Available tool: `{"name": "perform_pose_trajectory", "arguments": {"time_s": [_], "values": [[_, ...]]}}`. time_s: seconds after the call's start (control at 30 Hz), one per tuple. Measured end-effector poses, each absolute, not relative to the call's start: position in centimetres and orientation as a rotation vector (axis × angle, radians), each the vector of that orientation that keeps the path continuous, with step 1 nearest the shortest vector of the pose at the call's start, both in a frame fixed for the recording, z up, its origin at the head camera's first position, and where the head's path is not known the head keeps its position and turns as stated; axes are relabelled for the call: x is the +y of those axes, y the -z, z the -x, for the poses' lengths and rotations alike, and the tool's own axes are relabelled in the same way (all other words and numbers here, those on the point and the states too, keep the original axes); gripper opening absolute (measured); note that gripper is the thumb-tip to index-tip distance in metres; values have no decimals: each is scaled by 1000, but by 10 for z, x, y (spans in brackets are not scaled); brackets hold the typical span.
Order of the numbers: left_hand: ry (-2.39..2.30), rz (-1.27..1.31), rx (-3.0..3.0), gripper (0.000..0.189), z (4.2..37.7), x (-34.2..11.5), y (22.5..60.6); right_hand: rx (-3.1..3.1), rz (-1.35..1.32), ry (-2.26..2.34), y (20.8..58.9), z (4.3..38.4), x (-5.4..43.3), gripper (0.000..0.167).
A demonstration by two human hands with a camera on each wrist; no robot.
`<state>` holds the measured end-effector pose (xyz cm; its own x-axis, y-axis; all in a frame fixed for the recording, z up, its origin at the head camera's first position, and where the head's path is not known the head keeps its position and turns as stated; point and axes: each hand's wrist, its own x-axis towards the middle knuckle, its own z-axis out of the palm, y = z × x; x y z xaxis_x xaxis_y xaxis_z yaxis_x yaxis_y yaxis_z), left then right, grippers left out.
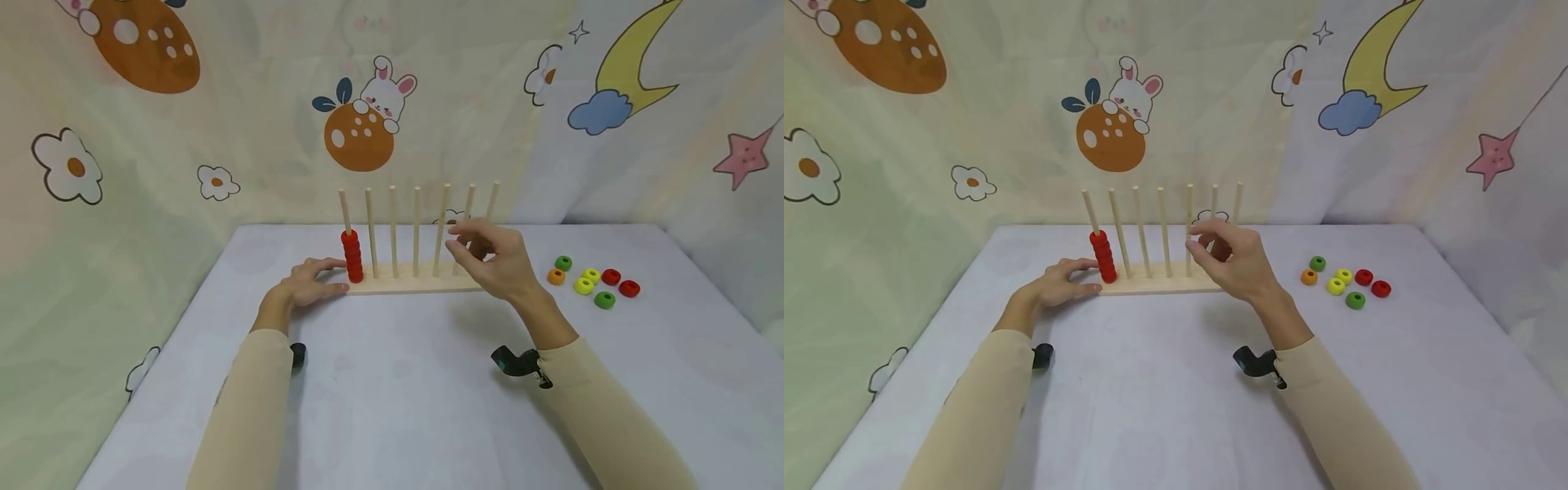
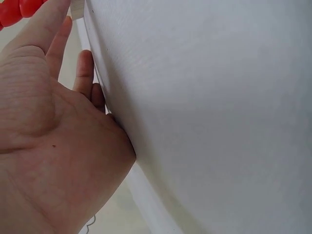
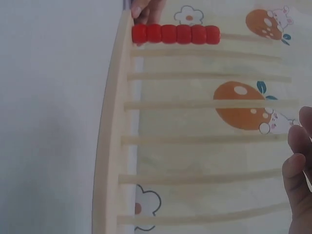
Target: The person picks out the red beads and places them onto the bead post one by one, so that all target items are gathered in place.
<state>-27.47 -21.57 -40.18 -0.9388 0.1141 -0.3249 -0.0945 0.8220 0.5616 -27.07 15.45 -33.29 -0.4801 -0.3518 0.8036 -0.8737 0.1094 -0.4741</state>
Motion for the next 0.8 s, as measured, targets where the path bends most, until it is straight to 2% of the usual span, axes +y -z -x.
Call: {"name": "perform_pose_trajectory", "arguments": {"time_s": [0.8], "values": [[-811,-38,2676,68,274,-218,406,-2069,-979,-1092,335,256,226,27]]}}
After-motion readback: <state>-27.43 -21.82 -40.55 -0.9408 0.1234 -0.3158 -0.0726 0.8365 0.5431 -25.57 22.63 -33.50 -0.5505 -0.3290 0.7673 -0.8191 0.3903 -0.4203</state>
